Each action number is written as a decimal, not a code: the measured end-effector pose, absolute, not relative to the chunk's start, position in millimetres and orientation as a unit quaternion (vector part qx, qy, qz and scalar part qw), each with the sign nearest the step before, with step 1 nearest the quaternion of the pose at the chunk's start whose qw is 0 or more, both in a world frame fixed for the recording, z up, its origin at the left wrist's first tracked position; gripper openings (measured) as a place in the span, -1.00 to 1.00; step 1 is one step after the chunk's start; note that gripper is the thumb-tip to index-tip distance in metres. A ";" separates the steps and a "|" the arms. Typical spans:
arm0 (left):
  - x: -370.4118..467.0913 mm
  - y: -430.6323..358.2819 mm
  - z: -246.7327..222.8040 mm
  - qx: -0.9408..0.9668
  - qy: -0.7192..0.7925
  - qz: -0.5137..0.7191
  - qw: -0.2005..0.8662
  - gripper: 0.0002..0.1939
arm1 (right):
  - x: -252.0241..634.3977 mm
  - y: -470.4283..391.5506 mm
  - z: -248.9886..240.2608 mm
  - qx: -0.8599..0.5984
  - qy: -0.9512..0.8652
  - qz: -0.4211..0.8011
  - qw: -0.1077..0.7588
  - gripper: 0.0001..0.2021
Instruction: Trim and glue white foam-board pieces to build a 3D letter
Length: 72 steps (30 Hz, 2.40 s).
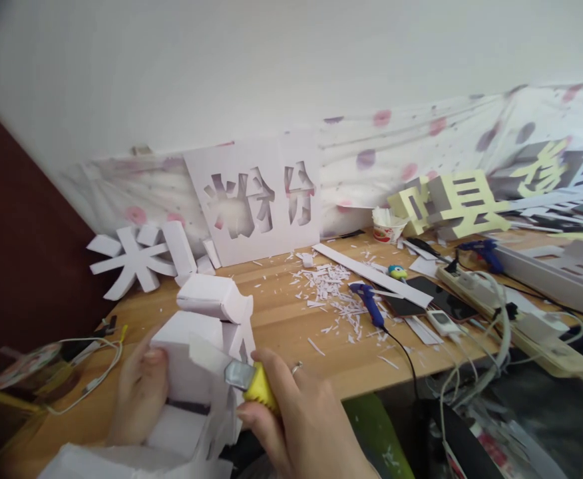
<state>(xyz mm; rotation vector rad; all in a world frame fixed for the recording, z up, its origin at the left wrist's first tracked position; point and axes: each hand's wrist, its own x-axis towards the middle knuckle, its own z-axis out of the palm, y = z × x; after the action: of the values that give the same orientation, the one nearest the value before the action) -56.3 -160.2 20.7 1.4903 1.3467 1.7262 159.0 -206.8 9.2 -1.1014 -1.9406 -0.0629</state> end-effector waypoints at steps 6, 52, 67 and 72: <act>-56.2 -144.2 22.8 0.588 0.411 0.680 0.153 -0.37 | 153.3 -191.6 4.1 -0.446 -0.764 -0.028 0.466 -0.50; -36.1 -147.6 -4.1 0.651 0.365 0.650 0.144 -0.52 | 175.6 -186.4 -21.3 -0.466 -0.777 0.082 0.415 -0.45; -35.4 -148.6 -10.1 0.677 0.330 0.641 0.149 -0.53 | 188.7 -185.3 -17.9 -0.468 -0.790 0.044 0.393 -0.40; -34.6 -148.6 -7.5 0.690 0.319 0.634 0.140 -0.50 | 191.0 -178.7 -9.6 -0.447 -0.804 0.027 0.392 -0.37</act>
<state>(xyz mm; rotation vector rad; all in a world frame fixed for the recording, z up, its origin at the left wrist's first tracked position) -34.6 -148.6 -7.5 1.9934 0.9230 1.8333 191.0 -178.7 -9.6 -1.1344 -2.0421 0.0675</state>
